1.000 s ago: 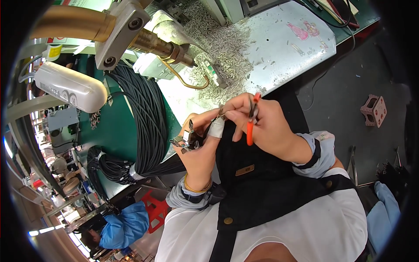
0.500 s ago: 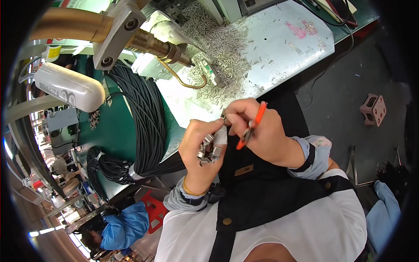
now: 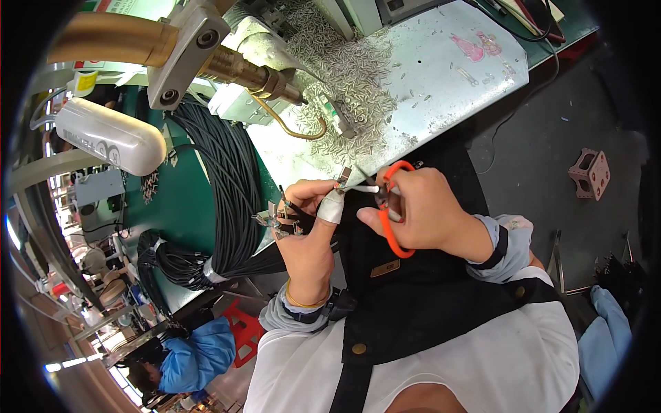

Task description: Trimming the ends of bundled electrical cables with scissors and then processing them using a benchtop crimping or stripping machine.

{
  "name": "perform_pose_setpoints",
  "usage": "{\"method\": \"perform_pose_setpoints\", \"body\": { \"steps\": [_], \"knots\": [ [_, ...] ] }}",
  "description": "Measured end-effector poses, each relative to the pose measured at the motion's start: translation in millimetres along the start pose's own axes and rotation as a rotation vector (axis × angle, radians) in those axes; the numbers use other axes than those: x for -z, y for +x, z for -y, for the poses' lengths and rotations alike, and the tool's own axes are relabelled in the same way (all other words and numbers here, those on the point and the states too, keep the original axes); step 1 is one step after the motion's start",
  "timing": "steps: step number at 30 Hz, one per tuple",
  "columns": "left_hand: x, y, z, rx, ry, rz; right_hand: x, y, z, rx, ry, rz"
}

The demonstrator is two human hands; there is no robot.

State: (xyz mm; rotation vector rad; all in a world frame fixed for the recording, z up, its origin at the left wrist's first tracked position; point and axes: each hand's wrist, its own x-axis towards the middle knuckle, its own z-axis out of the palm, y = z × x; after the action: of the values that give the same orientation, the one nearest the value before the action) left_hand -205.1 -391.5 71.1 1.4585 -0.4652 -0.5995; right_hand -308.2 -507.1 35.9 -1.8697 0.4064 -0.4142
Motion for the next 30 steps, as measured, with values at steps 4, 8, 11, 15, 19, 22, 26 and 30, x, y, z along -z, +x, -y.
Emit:
{"method": "perform_pose_setpoints", "body": {
  "steps": [4, 8, 11, 15, 19, 22, 26, 30],
  "knots": [
    [0, 0, 0, -0.080, 0.051, 0.028, -4, 0, 6, 0.009, -0.166, -0.009],
    [-2, 6, -2, -0.139, 0.101, 0.035, -7, 0, 1, 0.013, -0.205, 0.024],
    [7, 19, -7, 0.191, 0.063, 0.054, 0, 1, -5, -0.063, -0.105, 0.124],
    [26, 54, -3, 0.395, -0.299, 0.256, 15, 8, 2, -0.294, 0.290, 0.238],
    [6, 73, -4, 0.413, -0.310, 0.112, 16, 26, 8, -0.379, 0.581, 0.001],
    [3, 81, -6, 0.395, -0.248, 0.139, 16, 52, 7, -0.263, 0.493, -0.211],
    [8, 89, -4, 0.405, -0.215, 0.177, 19, 79, 6, -0.214, 0.299, -0.108],
    [14, 94, -2, 0.431, -0.218, 0.197, 22, 87, 5, -0.288, 0.292, 0.001]
  ]
}}
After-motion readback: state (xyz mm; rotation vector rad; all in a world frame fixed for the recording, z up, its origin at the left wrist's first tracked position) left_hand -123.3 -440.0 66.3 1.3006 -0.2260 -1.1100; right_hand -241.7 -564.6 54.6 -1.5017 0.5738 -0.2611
